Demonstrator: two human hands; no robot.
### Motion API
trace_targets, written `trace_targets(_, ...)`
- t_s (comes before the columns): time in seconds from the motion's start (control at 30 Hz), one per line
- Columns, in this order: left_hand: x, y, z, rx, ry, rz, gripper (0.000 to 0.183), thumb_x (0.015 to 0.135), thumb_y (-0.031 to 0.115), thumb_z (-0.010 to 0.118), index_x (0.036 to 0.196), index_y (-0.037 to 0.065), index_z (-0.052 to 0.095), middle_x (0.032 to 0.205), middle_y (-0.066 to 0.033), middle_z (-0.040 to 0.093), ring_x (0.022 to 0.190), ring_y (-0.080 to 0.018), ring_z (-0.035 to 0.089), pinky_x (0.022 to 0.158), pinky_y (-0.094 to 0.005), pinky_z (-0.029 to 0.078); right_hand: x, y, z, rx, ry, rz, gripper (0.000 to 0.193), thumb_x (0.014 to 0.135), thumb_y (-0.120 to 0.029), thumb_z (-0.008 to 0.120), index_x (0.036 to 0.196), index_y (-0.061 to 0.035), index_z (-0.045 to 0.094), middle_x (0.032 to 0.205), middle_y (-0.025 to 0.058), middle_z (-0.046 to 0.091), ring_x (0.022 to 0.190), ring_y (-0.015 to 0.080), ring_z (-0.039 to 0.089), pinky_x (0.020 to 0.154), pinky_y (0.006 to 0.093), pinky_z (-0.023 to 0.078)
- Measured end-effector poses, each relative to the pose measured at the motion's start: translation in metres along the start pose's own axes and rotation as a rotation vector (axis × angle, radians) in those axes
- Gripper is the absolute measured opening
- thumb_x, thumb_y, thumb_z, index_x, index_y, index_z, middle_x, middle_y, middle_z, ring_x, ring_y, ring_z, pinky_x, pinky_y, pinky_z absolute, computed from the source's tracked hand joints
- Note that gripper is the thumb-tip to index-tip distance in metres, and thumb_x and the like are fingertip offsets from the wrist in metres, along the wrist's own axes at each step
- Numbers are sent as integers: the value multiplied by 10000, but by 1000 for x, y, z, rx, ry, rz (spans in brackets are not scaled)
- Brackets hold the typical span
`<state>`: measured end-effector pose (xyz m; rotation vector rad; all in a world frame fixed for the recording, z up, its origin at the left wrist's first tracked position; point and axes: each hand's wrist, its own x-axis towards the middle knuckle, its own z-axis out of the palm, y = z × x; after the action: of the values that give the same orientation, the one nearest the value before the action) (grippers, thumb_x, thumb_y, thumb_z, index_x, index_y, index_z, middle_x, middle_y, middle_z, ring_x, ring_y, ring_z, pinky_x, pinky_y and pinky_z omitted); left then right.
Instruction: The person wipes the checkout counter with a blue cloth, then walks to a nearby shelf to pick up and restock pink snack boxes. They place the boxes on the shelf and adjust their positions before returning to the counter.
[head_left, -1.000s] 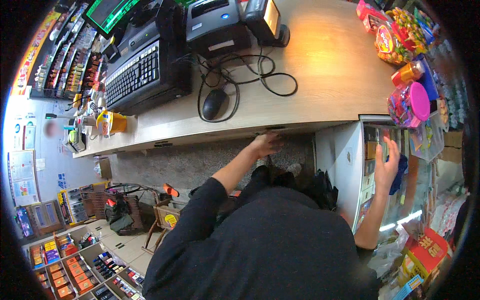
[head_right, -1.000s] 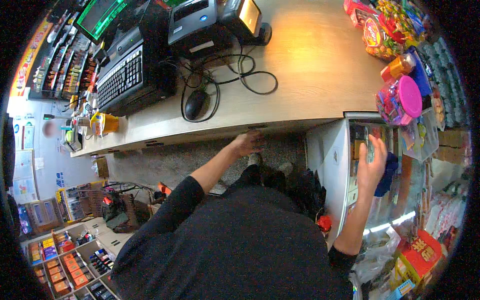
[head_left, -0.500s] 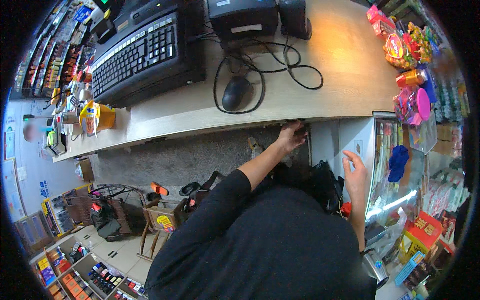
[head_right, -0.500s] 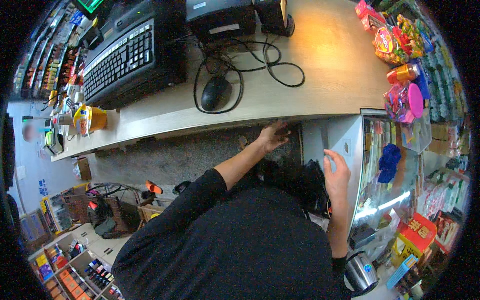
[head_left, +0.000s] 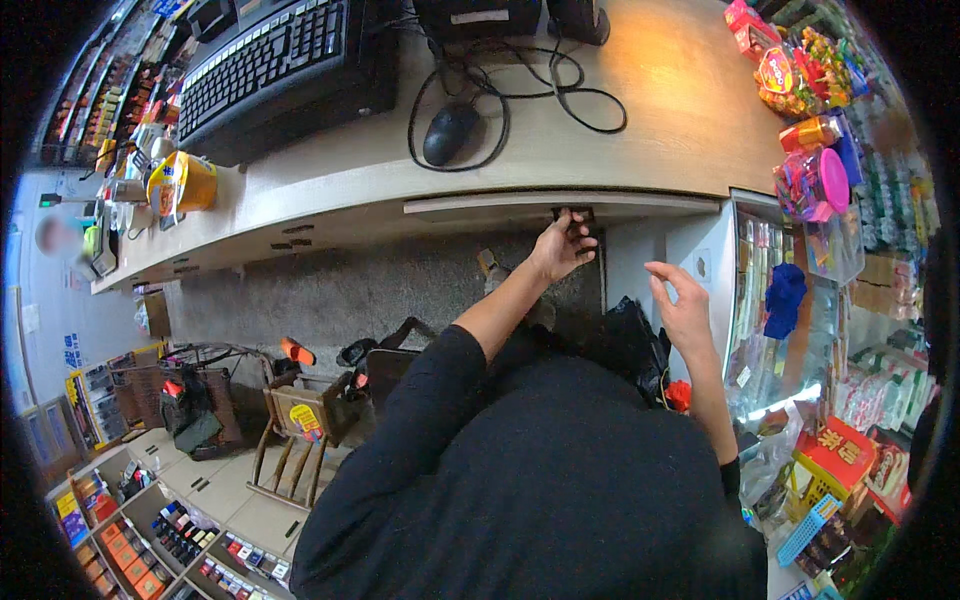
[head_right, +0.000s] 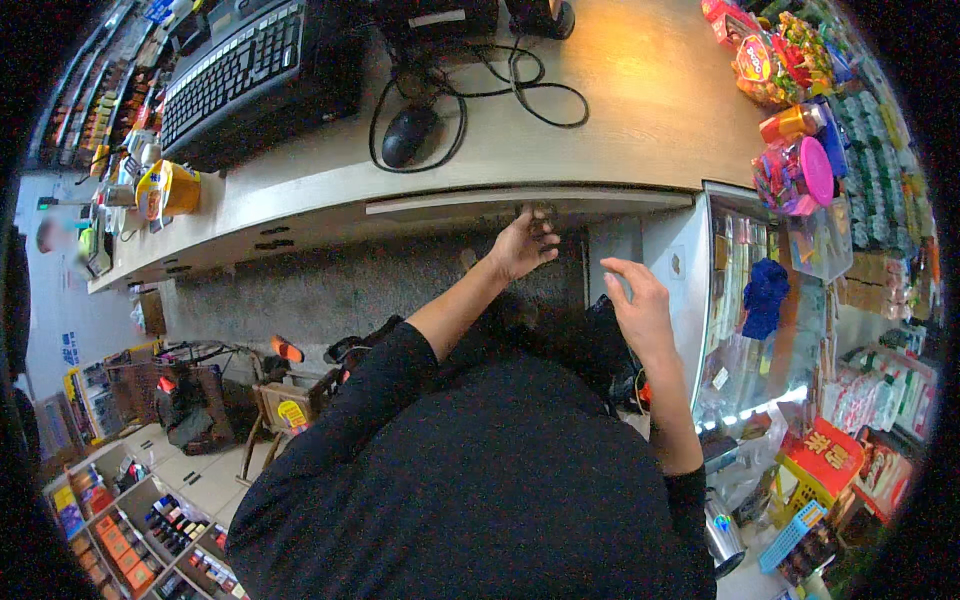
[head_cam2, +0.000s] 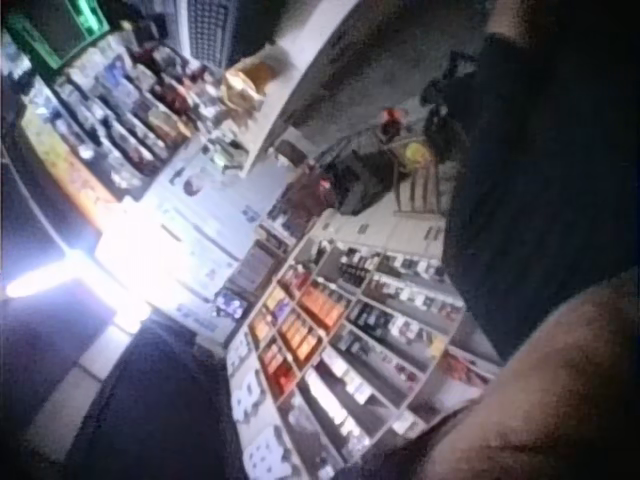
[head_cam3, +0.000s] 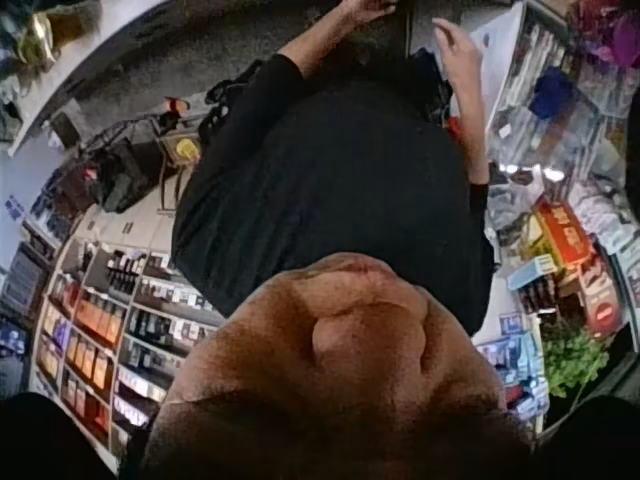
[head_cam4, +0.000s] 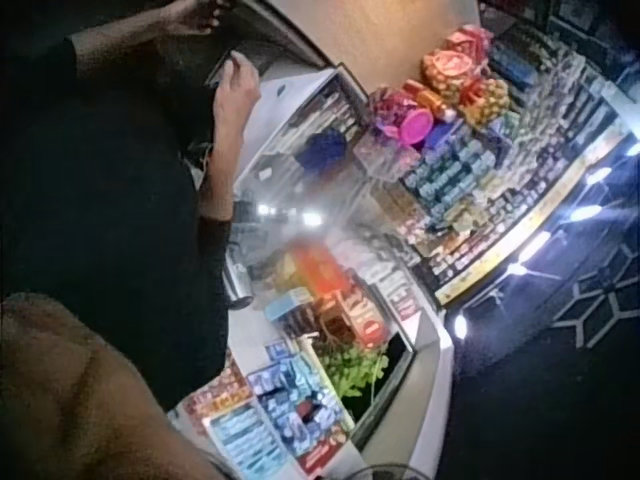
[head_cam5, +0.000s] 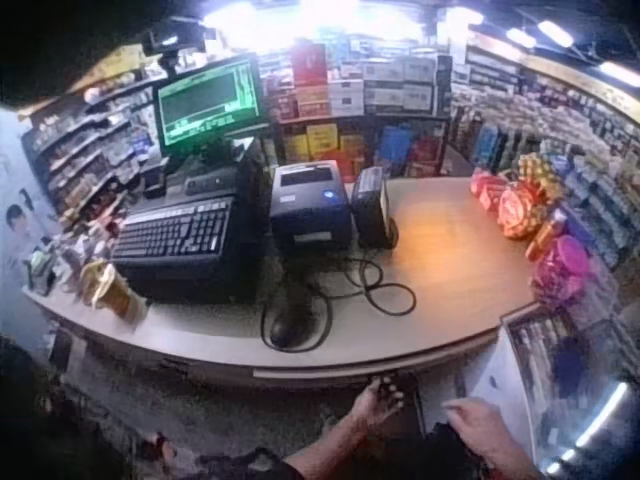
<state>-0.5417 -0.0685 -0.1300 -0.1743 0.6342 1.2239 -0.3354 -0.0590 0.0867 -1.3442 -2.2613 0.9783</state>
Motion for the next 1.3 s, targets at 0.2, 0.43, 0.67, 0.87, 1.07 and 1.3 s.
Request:
trace_targets(0.2,-97,-24,-10,595,17,-303,434,1012,420,478,1319,118,527,926,-37,629,876,-205,605,783,-367,489,24,19,30,26,86,-212,173,892,-123,619,1034,-42,677,1028,137,676,999,328,613,901,407,474)
trace_targets(0.43,-189,47,3,983,121,83,309,984,264,574,1151,12,636,894,-50,668,806,-138,621,745,-303,522,-5,96,69,-108,-276,-108,204,918,-199,574,987,-34,672,954,164,646,953,366,576,863,446,458)
trace_targets(0.67,-155,41,19,1824,154,884,381,817,82,701,1191,121,642,1092,-134,632,1043,-312,604,893,-374,501,-42,100,69,-81,-318,-118,193,914,-203,577,967,-44,673,920,177,646,918,373,579,837,451,461)
trace_targets(0.87,-124,3,15,2434,137,581,772,778,335,734,1458,378,370,1553,-82,254,1431,-426,196,1008,-773,190,-30,102,69,-47,-268,34,212,904,-228,596,928,-39,689,926,184,667,920,377,605,834,448,479)
trace_targets(1.07,-127,26,-38,2619,313,401,861,782,51,646,1482,412,301,1559,-99,214,1437,-447,150,953,-830,212,-7,126,82,-377,-570,278,372,858,-395,649,944,-41,723,970,213,694,944,388,660,838,467,523)
trace_targets(1.3,-136,28,-44,2463,206,484,856,792,0,597,1504,351,275,1564,-108,243,1428,-407,244,985,-766,290,11,133,109,8,-447,299,611,882,-394,624,1341,-20,473,1040,231,676,915,338,680,839,424,524)
